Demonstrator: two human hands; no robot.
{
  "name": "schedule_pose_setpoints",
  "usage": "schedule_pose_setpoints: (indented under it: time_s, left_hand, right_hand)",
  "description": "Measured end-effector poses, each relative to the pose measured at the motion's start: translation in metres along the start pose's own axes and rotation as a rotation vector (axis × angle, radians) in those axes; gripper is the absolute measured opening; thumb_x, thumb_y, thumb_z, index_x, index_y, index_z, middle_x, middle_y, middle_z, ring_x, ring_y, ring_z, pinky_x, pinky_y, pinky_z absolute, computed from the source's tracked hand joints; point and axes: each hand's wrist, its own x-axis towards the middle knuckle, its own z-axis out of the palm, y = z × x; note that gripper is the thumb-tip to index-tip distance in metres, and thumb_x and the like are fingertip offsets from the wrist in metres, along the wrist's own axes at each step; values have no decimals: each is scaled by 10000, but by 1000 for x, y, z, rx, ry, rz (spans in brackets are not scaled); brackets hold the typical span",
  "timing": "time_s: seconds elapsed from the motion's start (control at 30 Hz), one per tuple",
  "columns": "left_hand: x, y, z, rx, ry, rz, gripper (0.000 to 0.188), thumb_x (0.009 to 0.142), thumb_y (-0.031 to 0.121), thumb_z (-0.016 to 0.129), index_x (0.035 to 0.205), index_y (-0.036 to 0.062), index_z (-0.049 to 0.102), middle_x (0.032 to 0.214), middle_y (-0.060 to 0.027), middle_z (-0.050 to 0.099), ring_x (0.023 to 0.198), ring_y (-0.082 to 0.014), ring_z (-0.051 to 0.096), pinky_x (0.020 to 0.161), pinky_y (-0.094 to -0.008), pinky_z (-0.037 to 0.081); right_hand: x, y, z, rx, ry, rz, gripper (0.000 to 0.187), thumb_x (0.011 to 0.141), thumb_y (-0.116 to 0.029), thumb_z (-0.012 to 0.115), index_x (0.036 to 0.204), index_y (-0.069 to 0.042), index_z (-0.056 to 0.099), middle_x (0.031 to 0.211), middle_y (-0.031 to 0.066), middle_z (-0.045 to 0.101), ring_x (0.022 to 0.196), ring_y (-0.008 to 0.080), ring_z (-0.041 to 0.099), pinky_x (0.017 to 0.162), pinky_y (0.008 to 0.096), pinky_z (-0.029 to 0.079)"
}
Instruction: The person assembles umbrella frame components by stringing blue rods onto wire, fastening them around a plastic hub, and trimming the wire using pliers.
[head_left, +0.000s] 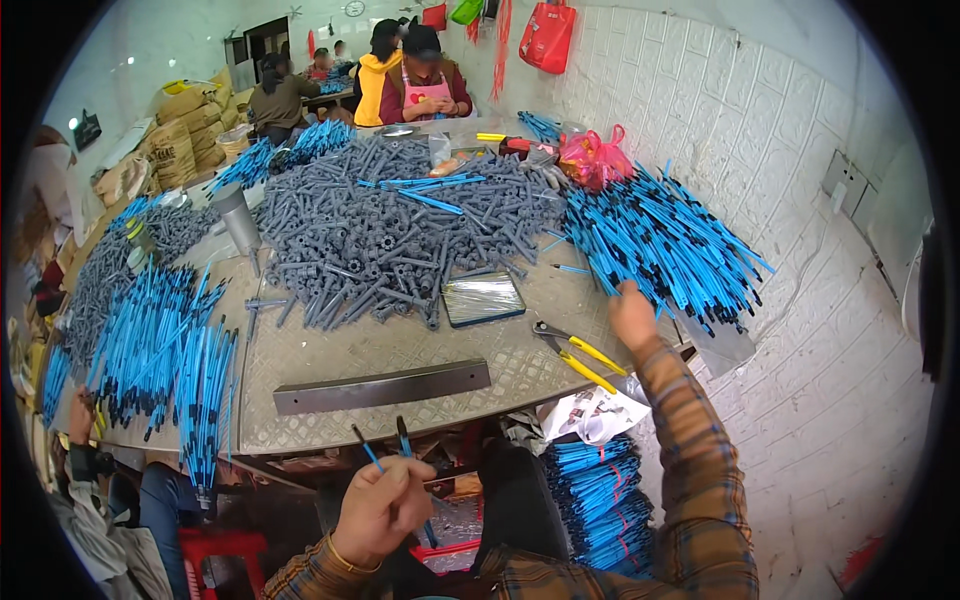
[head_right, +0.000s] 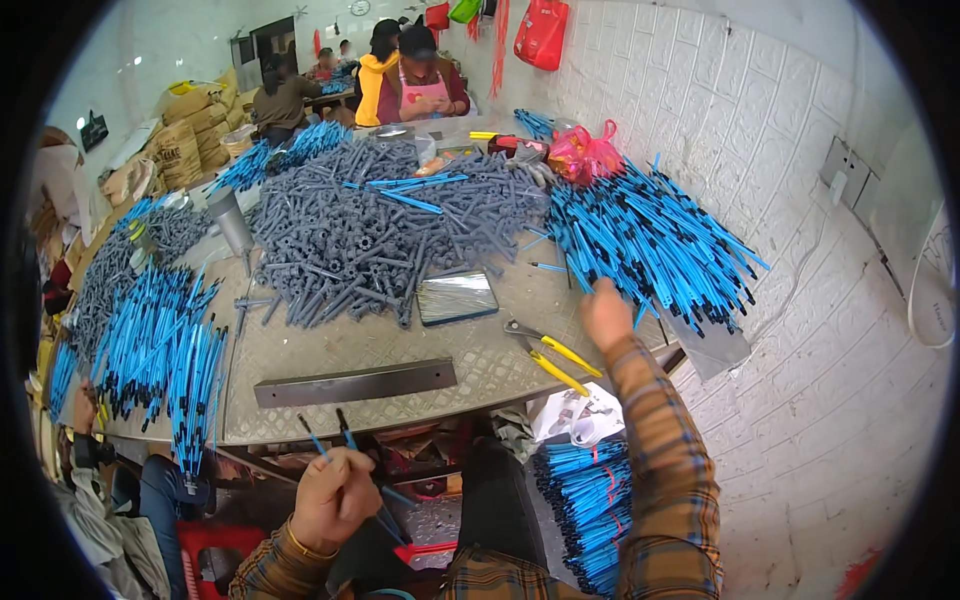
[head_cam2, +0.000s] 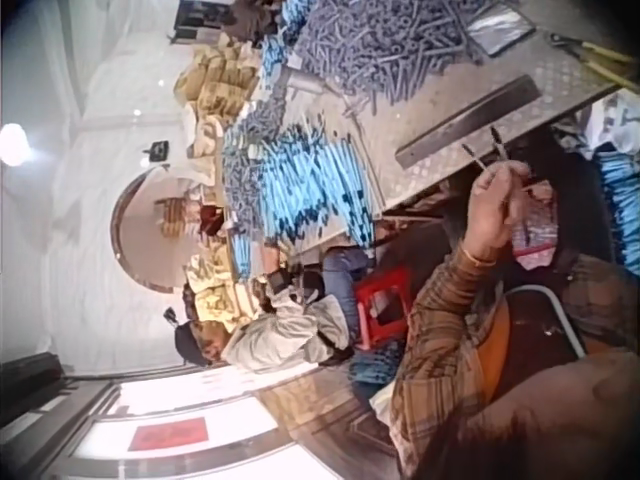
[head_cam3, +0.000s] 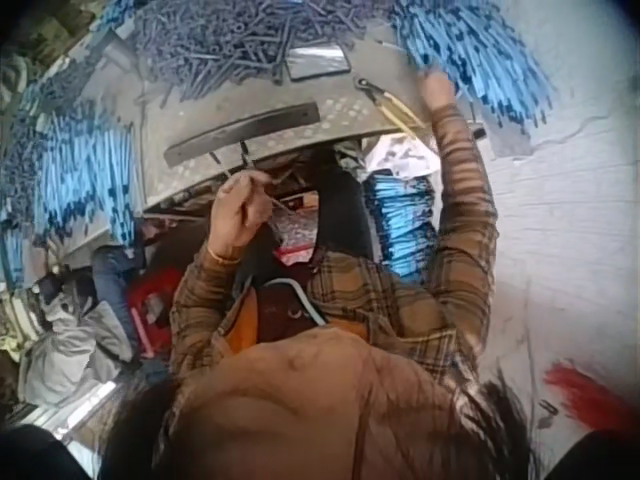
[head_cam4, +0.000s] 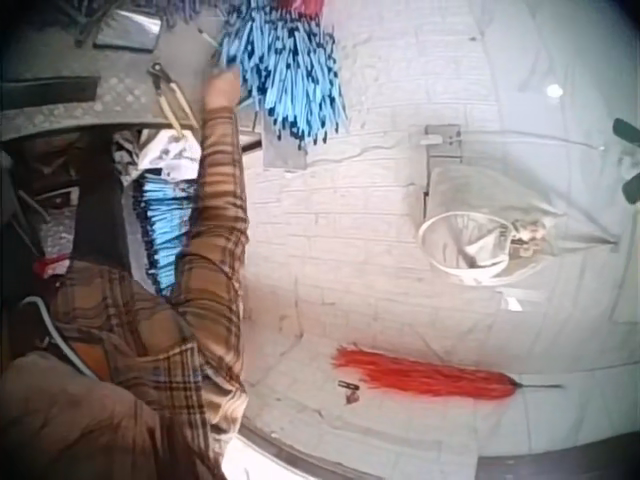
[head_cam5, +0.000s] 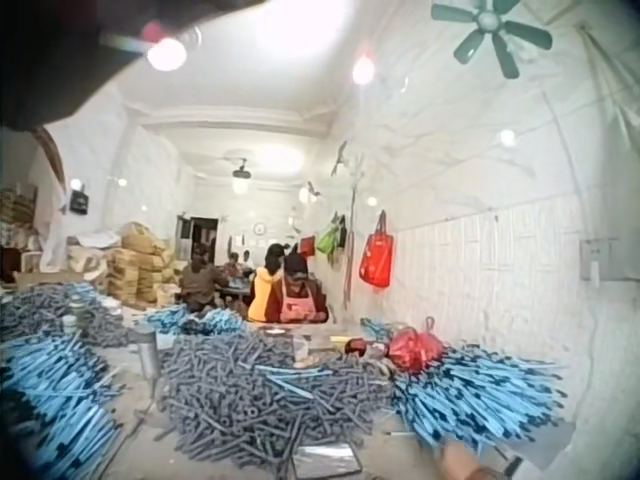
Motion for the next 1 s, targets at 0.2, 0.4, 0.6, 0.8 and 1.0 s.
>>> schedule_pose_setpoints:
  time_s: [0.2,0.4,0.6,0.8,1.0]
  left_hand:
    - [33,3,31,357,499,162,300,918,172,485,1169,8,490,1063,-128,590,1020,-214,559,892,-339,421]
    - [70,19,23,692,551,414,351,887,139,529,1210,27,447,1101,-119,571,1049,-230,536,911,-362,412]
    - [75,4,33,354,674,318,374,866,134,564,1205,33,442,1110,-125,563,1085,-240,512,939,-400,416]
    - [79,-1,50,81,522,526,250,854,104,577,1078,43,482,969,-129,607,934,-245,597,872,-398,484]
    - [69,0,32,424,523,456,217,839,25,570,1036,59,487,930,-120,610,821,-200,630,713,-318,535]
  right_hand:
    - [-88,-60,-112,1452,-473,512,127,890,-178,479,851,-58,495,572,22,470,425,93,406,382,216,314]
    - [-157,-99,-150,1585,-955,420,181,911,-207,449,822,-50,441,566,51,439,426,107,384,382,221,296]
    - [-192,-123,-123,1805,-1011,452,173,924,-224,447,857,-65,440,584,41,411,452,104,351,415,225,283]
    - [-200,-134,-108,2015,-1200,589,210,937,-265,423,824,-90,392,579,28,384,461,101,330,430,225,263]
    - [-204,-136,-106,1903,-1232,439,122,915,-208,479,944,-95,447,638,3,393,495,76,349,442,221,294]
